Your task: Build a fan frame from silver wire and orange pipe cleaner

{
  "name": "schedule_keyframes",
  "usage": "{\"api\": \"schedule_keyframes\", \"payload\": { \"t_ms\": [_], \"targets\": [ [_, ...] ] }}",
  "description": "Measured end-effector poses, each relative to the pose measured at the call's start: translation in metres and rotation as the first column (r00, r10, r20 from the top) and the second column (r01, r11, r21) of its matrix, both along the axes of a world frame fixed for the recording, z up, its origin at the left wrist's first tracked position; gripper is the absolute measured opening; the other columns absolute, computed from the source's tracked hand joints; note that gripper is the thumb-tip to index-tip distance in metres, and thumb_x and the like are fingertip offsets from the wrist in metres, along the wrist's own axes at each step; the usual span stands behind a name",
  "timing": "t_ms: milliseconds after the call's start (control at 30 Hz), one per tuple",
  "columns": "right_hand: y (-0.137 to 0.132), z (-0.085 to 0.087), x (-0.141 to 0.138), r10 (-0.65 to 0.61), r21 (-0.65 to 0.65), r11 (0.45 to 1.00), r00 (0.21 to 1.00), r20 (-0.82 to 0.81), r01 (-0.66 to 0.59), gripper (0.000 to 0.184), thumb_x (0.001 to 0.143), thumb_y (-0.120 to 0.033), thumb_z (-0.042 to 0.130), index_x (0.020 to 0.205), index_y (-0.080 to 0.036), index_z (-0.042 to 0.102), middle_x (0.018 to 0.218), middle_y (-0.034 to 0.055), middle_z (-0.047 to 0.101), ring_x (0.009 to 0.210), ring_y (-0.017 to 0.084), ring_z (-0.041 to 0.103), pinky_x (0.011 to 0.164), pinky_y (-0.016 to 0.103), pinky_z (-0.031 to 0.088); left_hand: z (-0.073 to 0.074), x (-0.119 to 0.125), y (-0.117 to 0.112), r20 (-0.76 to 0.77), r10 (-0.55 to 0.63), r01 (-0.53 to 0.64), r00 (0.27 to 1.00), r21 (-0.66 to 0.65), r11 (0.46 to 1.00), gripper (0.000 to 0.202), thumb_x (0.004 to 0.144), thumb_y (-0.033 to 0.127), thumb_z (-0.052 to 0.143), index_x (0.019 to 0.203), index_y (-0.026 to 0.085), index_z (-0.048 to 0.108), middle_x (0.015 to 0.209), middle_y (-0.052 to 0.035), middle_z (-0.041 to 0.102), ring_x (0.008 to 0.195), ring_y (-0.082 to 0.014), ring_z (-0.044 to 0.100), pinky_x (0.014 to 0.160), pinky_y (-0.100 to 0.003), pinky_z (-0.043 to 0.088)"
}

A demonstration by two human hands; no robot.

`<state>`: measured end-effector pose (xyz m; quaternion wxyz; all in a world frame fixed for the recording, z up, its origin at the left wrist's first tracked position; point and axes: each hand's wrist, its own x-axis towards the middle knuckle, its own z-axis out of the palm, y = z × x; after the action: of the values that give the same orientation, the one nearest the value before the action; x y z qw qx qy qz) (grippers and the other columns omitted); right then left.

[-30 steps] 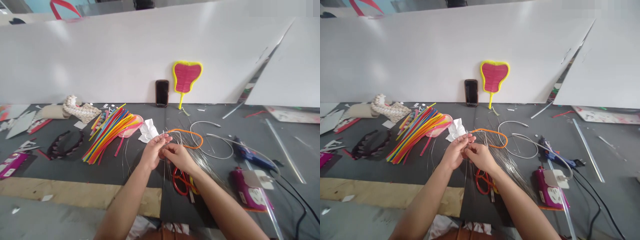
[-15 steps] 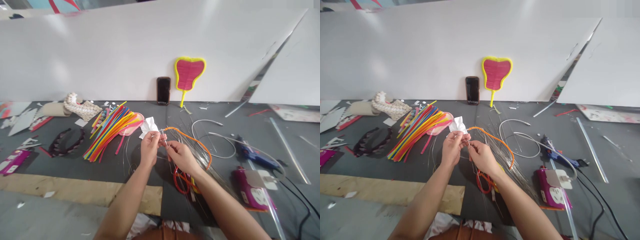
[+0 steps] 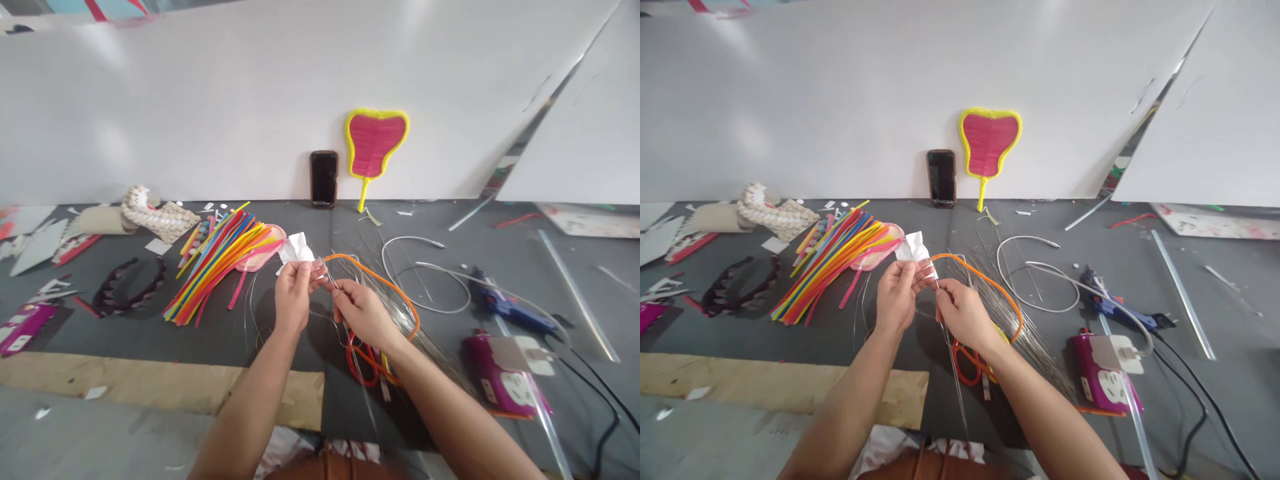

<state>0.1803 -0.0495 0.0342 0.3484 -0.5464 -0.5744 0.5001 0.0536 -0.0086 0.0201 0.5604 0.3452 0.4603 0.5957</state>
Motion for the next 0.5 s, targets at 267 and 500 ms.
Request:
{"api": "schedule_keyframes", "payload": {
  "t_ms": [267, 500],
  "targets": [
    [-0.001, -0.001, -0.001, 0.023, -0.026, 0.999, 0.999, -0.041, -0.024, 0.027, 0.089, -0.033, 0.037, 0.101, -0.019, 0.057, 0.053, -0.0048, 0.055, 0.042, 0.009, 0.048, 0.044, 0.019, 0.038, 0.006, -0.008, 0.003, 0.000, -0.038, 0.038, 0.999, -0.064, 0.997, 0.026, 0.070, 0.028, 0.064, 0.092, 0.014, 0.061, 0.094, -0.0099, 0.068, 0.067, -0.0126, 0.061, 0.049, -0.020, 0.045],
    [-0.003, -0.003, -0.005, 0.048, -0.037, 0.998, 0.998, -0.030, -0.049, 0.030, 0.088, -0.032, 0.038, 0.108, -0.018, 0.056, 0.053, -0.0046, 0.056, 0.041, 0.008, 0.048, 0.043, 0.019, 0.039, 0.007, -0.018, 0.008, -0.028, -0.103, 0.101, 0.994, -0.062, 0.993, 0.027, 0.066, 0.025, 0.068, 0.089, 0.011, 0.069, 0.071, -0.0057, 0.067, 0.041, -0.0001, 0.033, 0.039, -0.017, 0.022]
  ]
}}
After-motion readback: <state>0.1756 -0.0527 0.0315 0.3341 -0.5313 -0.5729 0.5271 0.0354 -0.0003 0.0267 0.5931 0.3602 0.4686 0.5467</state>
